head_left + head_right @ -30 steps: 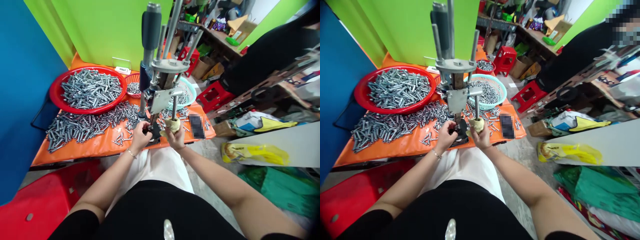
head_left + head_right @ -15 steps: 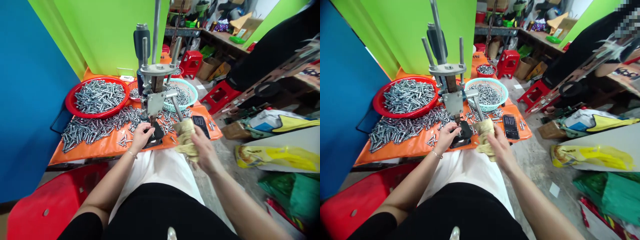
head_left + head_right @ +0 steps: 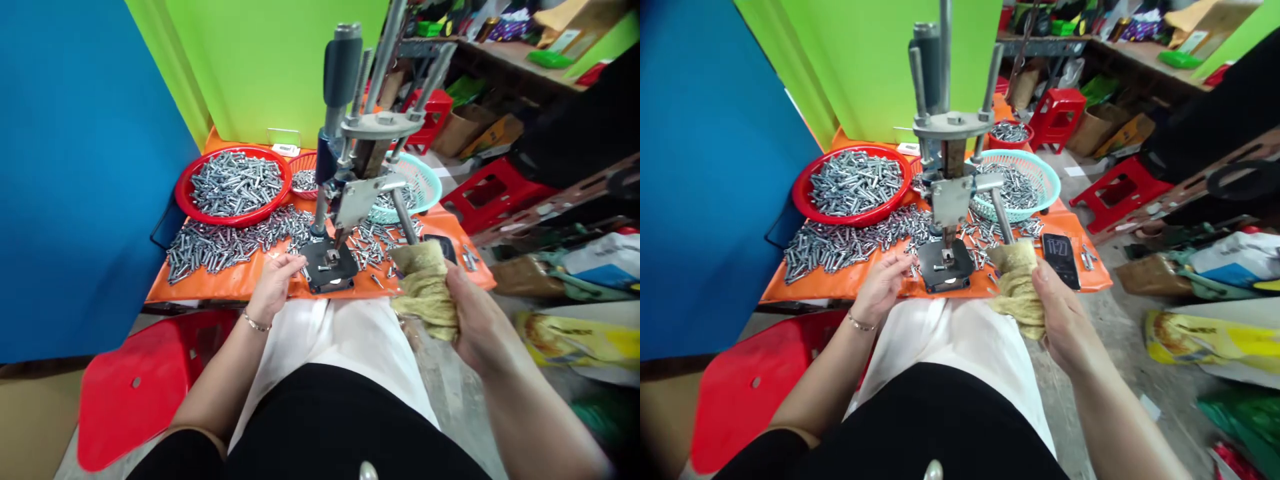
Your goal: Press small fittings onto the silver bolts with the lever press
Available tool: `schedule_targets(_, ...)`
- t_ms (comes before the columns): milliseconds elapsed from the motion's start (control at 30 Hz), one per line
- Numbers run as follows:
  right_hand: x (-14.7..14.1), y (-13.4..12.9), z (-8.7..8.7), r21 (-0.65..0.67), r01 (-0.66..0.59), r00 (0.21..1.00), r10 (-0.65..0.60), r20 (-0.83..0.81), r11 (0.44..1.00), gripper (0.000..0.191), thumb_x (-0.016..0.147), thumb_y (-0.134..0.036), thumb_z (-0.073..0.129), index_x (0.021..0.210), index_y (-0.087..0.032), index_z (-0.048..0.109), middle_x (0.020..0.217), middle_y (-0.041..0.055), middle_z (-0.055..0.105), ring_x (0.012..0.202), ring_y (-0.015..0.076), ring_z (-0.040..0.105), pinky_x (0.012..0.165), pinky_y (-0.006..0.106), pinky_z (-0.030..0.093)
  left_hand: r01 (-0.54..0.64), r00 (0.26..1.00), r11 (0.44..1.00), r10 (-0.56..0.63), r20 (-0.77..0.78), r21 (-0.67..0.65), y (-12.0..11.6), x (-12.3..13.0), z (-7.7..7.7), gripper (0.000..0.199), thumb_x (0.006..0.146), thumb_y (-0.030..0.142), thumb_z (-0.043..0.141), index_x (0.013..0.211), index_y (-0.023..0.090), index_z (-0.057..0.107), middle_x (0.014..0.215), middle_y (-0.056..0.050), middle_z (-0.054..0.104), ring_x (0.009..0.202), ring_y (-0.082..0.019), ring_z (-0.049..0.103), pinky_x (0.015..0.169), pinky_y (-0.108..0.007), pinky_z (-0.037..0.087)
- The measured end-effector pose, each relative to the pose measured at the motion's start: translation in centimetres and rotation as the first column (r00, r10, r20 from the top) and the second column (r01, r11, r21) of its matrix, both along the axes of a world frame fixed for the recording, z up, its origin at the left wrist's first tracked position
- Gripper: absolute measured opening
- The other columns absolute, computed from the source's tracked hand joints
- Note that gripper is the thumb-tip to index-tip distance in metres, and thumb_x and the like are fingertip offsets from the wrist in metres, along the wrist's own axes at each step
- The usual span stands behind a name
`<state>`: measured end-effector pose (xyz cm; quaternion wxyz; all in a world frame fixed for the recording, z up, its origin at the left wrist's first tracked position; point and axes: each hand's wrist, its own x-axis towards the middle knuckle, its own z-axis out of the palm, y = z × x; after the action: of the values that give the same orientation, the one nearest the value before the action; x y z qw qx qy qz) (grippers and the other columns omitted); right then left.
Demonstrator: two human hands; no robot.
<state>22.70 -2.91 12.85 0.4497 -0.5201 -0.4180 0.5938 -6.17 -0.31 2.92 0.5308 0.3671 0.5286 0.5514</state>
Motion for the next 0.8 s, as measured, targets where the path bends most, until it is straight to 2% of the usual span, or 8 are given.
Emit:
schedule_targets(100,-0.4,0.2,-1.0,-0.028,0.02,1.0,-0.02,0.008,0.999,0.058,0.079,-0.066,0.074,0.122,-0.028,0.065,0.111,0.0055,0.074,0.101,0.0251,0.073,0.071,0.032,0.065,-0.238,0.893,0.962,0.272,-0.359,0.138,1.2,-5.4,-0.4,0.02,0.076,0.039,0.076,0.073,0.021,0.067,0.079,-0.003,0.068,0.078,-0.019,0.062,0.081,-0.037,0.052)
schedule_targets(200,-0.6,0.6,-1.7,-0.04,0.041,0.998,-0.039,0.05,0.998,0.058,0.077,-0.067,0.077,0.118,-0.027,0.065,0.108,0.0048,0.074,0.098,0.0235,0.074,0.069,0.03,0.064,-0.386,0.529,0.88,0.458,-0.714,0.277,2.2,-11.4,-0.3,0.017,0.074,0.03,0.075,0.066,0.021,0.063,0.079,-0.006,0.066,0.092,-0.026,0.062,0.102,-0.046,0.045)
schedule_targets(267,-0.7,0.7,-2.0,-0.039,0.046,0.996,-0.043,0.074,0.998,0.058,0.075,-0.068,0.077,0.113,-0.027,0.066,0.105,0.0043,0.074,0.095,0.0227,0.074,0.068,0.029,0.064,-0.398,0.375,0.85,0.493,-0.785,0.344,2.4,-13.6,-0.2,0.014,0.073,0.028,0.077,0.08,0.02,0.068,0.093,-0.008,0.069,0.105,-0.03,0.061,0.109,-0.05,0.039)
schedule_targets(333,-0.8,0.9,-2.4,-0.039,0.046,0.996,-0.042,0.085,0.998,0.057,0.073,-0.069,0.078,0.11,-0.026,0.066,0.102,0.0039,0.075,0.093,0.0222,0.074,0.067,0.028,0.063,-0.312,0.356,0.877,0.465,-0.81,0.366,2.5,-13.5,-0.7,0.017,0.077,0.029,0.075,0.091,0.02,0.07,0.101,-0.009,0.07,0.109,-0.03,0.06,0.11,-0.049,0.038)
schedule_targets(467,-0.9,1.2,-2.9,-0.036,0.033,0.996,-0.03,0.078,0.999,0.058,0.073,-0.069,0.079,0.109,-0.026,0.065,0.1,0.0034,0.075,0.086,0.021,0.074,0.064,0.028,0.062,0.02,0.523,0.973,0.187,-0.832,0.232,3.1,-9.2,-3.1,0.006,0.083,0.021,0.065,0.081,0.022,0.071,0.089,-0.005,0.071,0.092,-0.024,0.062,0.092,-0.039,0.047)
schedule_targets(533,-1.0,1.3,-3.0,-0.029,0.012,0.997,-0.01,0.073,1.0,0.059,0.074,-0.068,0.079,0.113,-0.026,0.065,0.102,0.0035,0.075,0.084,0.0205,0.074,0.064,0.028,0.062,0.098,0.529,0.979,0.1,-0.843,0.178,4.0,-6.9,-4.4,0.009,0.082,0.017,0.064,0.076,0.022,0.07,0.082,-0.005,0.069,0.085,-0.023,0.061,0.087,-0.037,0.048)
schedule_targets(633,-1.1,1.3,-3.0,-0.015,-0.002,0.997,0.003,0.083,1.0,0.061,0.075,-0.068,0.077,0.116,-0.025,0.065,0.103,0.004,0.075,0.082,0.0207,0.074,0.063,0.028,0.061,0.122,0.453,0.984,0.062,-0.889,0.131,5.7,-4.9,-5.2,0.01,0.086,0.018,0.063,0.079,0.02,0.07,0.083,-0.006,0.069,0.085,-0.022,0.062,0.088,-0.036,0.049)
schedule_targets(800,-1.2,1.5,-3.5,-0.013,0.002,0.999,-0.002,0.042,1.0,0.058,0.077,-0.066,0.077,0.116,-0.026,0.065,0.098,0.0035,0.075,0.084,0.0211,0.073,0.064,0.028,0.061,0.065,0.282,0.995,-0.087,-0.955,-0.071,8.0,-4.0,-4.0,0.021,0.096,0.027,0.055,0.094,0.017,0.074,0.1,-0.013,0.074,0.096,-0.025,0.068,0.09,-0.034,0.05)
